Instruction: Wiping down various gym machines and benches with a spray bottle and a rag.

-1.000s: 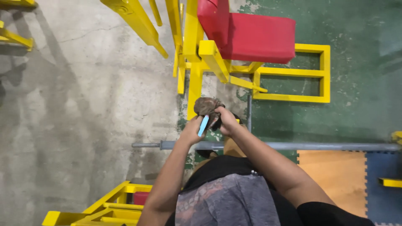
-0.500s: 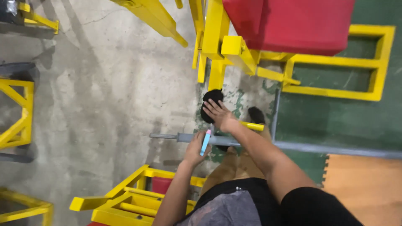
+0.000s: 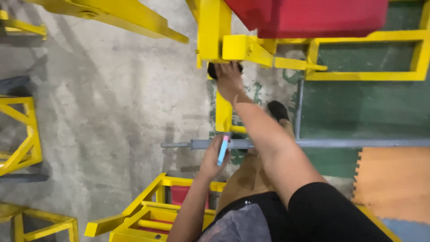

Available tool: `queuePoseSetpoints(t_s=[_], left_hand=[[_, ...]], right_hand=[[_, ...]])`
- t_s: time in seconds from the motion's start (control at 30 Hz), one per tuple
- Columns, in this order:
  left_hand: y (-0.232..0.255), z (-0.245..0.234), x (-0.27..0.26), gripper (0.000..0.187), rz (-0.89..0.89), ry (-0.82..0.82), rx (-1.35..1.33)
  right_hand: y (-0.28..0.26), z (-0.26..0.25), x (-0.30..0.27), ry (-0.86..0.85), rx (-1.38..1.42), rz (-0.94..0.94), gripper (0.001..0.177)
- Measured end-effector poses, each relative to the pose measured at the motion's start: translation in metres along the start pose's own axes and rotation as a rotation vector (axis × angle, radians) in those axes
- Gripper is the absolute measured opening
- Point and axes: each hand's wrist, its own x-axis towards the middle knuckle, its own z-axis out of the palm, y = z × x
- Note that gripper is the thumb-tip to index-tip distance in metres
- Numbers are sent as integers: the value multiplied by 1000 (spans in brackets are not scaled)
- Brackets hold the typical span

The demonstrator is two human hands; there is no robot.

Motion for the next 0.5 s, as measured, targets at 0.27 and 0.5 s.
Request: queuePoseSetpoints(t_s=[0.27,0.5], left_hand=[[-19,12,43,56,-43,117,-73],[25,17,83,63,103,99,54]], right_hand=[[9,11,-114,-67,342,-357,63],[49,-77,-183,-4,2446,557,42]])
